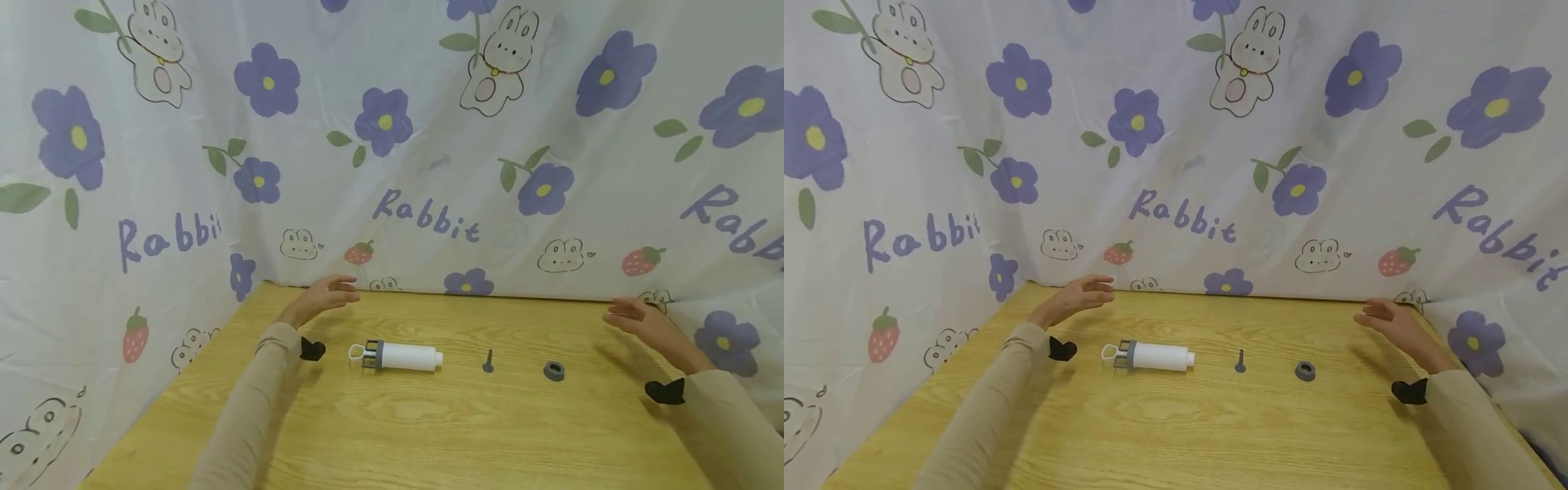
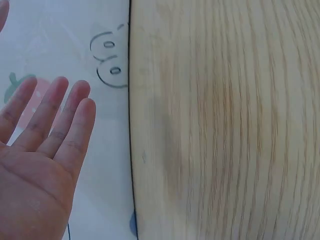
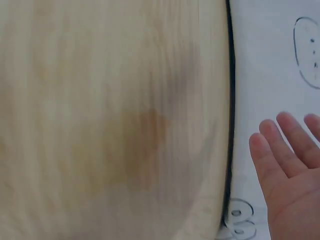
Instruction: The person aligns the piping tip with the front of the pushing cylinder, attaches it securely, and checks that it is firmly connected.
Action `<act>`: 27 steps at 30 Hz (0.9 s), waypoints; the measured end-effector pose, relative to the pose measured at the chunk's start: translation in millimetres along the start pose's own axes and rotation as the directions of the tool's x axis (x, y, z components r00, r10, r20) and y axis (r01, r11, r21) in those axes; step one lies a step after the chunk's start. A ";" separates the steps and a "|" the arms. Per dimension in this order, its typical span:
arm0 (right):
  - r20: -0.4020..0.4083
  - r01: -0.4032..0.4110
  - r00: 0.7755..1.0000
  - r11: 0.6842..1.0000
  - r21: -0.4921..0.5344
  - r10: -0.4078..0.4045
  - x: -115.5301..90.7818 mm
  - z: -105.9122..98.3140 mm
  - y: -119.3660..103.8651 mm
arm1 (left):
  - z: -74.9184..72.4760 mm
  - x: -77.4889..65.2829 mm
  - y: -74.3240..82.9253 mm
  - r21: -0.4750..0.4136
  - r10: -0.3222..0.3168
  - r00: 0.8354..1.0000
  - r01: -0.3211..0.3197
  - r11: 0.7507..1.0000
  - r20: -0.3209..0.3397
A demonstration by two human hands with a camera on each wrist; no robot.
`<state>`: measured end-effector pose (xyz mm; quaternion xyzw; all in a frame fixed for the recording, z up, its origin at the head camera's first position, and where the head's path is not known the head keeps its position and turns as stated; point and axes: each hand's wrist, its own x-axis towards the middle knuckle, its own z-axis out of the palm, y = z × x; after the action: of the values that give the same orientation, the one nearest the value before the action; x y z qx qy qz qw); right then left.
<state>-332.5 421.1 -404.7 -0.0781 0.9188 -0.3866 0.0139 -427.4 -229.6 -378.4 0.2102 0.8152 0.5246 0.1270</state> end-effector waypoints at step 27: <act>0.134 0.145 0.977 0.977 0.157 -0.167 -20.9 43.4 -18.3 | 111.1 44.5 42.3 0.159 0.031 0.972 -0.070 0.985 0.234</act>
<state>-305.6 381.0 -422.8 -0.1769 0.8754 -0.4462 0.0564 -410.2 -104.0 -385.8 0.3003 0.8300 0.4301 0.1895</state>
